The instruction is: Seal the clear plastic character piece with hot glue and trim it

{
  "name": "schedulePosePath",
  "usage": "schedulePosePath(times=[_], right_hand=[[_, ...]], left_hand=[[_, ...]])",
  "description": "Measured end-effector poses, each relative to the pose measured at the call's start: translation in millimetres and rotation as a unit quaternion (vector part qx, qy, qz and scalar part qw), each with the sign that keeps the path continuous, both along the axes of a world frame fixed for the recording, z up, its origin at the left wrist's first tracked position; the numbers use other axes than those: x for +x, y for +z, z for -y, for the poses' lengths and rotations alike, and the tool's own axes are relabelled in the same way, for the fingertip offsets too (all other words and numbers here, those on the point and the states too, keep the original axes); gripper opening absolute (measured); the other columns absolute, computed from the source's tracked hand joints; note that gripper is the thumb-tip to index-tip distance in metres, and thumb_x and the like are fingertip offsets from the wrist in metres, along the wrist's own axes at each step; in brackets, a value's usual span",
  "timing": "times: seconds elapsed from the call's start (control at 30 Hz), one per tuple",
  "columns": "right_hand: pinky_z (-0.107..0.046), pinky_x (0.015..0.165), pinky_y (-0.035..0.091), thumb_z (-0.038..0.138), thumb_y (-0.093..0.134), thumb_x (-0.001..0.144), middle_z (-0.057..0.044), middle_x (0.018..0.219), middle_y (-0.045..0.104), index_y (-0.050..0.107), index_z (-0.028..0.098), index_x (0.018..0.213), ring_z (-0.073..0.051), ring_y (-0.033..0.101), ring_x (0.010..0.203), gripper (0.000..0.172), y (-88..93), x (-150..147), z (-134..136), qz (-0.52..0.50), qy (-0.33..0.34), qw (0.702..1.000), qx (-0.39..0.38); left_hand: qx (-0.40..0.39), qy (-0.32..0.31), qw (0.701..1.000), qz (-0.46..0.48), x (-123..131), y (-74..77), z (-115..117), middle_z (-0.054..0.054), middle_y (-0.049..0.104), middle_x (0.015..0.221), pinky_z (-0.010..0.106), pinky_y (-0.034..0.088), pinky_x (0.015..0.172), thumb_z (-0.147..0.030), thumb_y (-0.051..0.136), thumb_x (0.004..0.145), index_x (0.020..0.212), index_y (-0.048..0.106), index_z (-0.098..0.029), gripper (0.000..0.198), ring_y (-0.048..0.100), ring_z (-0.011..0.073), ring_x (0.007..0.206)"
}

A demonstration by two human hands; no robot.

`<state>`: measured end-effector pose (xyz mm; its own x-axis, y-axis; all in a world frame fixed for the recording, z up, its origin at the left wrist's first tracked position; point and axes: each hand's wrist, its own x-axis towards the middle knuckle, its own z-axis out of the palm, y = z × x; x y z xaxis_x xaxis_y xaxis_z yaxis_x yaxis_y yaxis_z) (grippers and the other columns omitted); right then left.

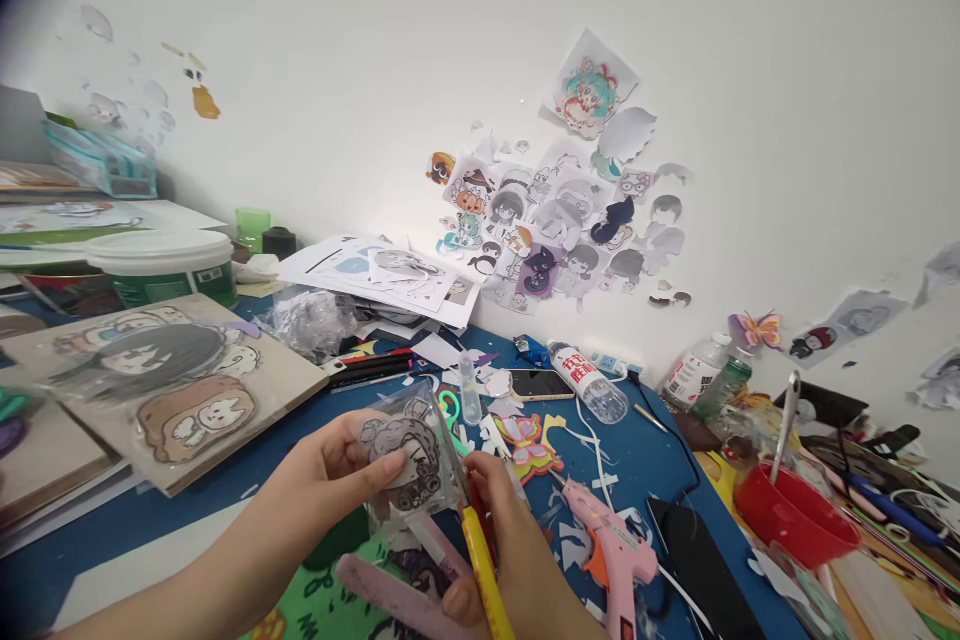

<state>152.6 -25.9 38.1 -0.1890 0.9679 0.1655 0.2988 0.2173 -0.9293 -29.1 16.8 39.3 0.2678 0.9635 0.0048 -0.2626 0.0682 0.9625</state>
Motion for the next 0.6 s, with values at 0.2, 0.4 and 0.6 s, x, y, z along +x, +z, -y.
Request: schedulePosePath(times=[0.2, 0.4, 0.6], right_hand=[[-0.037, 0.084, 0.046, 0.061, 0.068, 0.058, -0.01, 0.106, 0.057, 0.051, 0.025, 0.116, -0.033, 0.055, 0.101, 0.07, -7.8, -2.6, -2.0, -0.006, 0.013, 1.0, 0.001], [-0.036, 0.082, 0.045, 0.063, 0.073, 0.048, -0.009, 0.103, 0.058, 0.05, 0.024, 0.112, -0.032, 0.055, 0.098, 0.078, -16.4, -2.4, -6.0, -0.028, 0.013, 1.0, 0.002], [-0.034, 0.072, 0.048, 0.053, 0.076, 0.053, -0.007, 0.094, 0.059, 0.052, 0.024, 0.11, -0.03, 0.057, 0.09, 0.068, -15.5, 0.1, -1.8, -0.021, 0.003, 1.0, -0.009]], left_hand=[[-0.005, -0.006, 1.0, 0.014, 0.3, 2.4, 0.7, -0.002, 0.062, 0.061, 0.021, 0.043, 0.05, -0.044, 0.078, 0.057, 0.077, 0.058, -0.016, 0.04, 0.054, 0.0109, 0.052], [-0.005, -0.014, 1.0, 0.013, -1.3, 0.0, -0.4, -0.002, 0.064, 0.065, 0.02, 0.044, 0.053, -0.041, 0.076, 0.063, 0.082, 0.059, -0.016, 0.035, 0.054, 0.0098, 0.055], [-0.008, -0.032, 0.999, 0.025, -2.0, 3.3, -0.2, -0.001, 0.065, 0.06, 0.022, 0.045, 0.051, -0.042, 0.077, 0.061, 0.074, 0.057, -0.017, 0.035, 0.057, 0.0119, 0.053]])
